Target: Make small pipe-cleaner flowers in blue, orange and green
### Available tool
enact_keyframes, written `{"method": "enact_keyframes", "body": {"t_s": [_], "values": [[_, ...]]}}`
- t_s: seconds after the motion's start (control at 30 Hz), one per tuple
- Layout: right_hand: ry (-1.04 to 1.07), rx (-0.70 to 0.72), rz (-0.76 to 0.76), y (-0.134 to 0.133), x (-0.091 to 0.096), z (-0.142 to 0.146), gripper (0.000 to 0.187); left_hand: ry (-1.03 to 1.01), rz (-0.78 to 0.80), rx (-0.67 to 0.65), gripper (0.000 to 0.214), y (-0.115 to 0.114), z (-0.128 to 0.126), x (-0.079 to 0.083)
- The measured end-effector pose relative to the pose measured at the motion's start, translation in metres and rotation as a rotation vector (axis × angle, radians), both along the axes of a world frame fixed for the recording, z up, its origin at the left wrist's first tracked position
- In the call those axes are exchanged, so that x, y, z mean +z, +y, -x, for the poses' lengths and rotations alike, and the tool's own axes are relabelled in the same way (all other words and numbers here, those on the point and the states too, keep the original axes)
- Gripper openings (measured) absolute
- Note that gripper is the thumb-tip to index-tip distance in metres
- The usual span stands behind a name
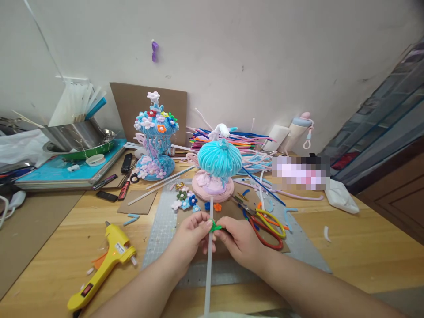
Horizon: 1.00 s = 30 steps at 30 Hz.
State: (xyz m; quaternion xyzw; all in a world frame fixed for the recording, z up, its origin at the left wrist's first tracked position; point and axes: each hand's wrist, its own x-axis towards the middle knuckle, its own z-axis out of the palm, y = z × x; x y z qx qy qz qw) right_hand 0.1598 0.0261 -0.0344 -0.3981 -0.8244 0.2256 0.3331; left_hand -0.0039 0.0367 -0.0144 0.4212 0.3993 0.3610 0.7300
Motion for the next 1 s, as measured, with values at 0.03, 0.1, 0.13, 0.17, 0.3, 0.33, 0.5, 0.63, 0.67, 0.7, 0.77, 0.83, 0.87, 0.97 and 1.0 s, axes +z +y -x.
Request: {"method": "enact_keyframes", "body": {"t_s": [0.03,0.1,0.13,0.17,0.3,0.33,0.5,0.63,0.67,0.7,0.77,0.83,0.87,0.97,1.0], "values": [[-0.001,0.011,-0.003,0.001,-0.001,-0.001,0.015,-0.013,0.010,-0.004,0.028,0.000,0.000,-0.001],[-0.008,0.034,-0.020,0.002,-0.002,-0.001,0.018,-0.034,0.027,-0.011,0.028,0.000,0.001,-0.002],[-0.012,0.041,-0.031,0.002,-0.003,-0.002,0.019,-0.037,0.032,-0.014,0.028,-0.001,0.001,-0.002],[-0.012,0.045,-0.040,0.001,-0.003,-0.002,0.020,-0.034,0.035,-0.019,0.028,-0.001,0.001,-0.002],[0.094,0.023,0.007,-0.002,-0.003,0.002,0.021,0.009,0.002,-0.011,0.029,-0.004,-0.001,0.000],[0.151,0.009,0.043,-0.003,-0.003,0.004,0.021,0.018,-0.021,0.000,0.030,-0.004,-0.002,0.000],[0.523,-0.055,0.387,-0.004,0.003,0.013,0.023,0.031,-0.205,0.045,0.026,-0.005,-0.004,0.000],[0.862,-0.020,0.926,0.001,0.006,0.012,0.019,0.154,-0.490,0.033,0.012,-0.010,0.000,0.001],[0.903,0.015,1.094,0.003,0.007,0.010,0.018,0.227,-0.571,0.016,0.011,-0.011,0.002,0.002],[0.912,0.065,1.262,0.005,0.007,0.008,0.017,0.308,-0.648,-0.007,0.011,-0.013,0.003,0.003],[0.843,0.198,1.543,0.009,0.010,0.002,0.017,0.435,-0.758,-0.040,0.010,-0.014,0.005,0.004],[0.749,0.275,1.621,0.010,0.013,-0.002,0.018,0.417,-0.748,-0.055,0.010,-0.014,0.005,0.005],[0.721,0.262,1.564,0.009,0.015,-0.003,0.020,0.357,-0.692,-0.048,0.010,-0.013,0.004,0.005],[0.587,0.050,0.970,0.001,0.022,-0.005,0.017,0.171,-0.432,0.001,0.015,-0.008,0.001,0.006],[0.482,-0.009,0.715,-0.003,0.024,-0.005,0.016,0.138,-0.359,0.015,0.018,-0.007,0.001,0.005]]}}
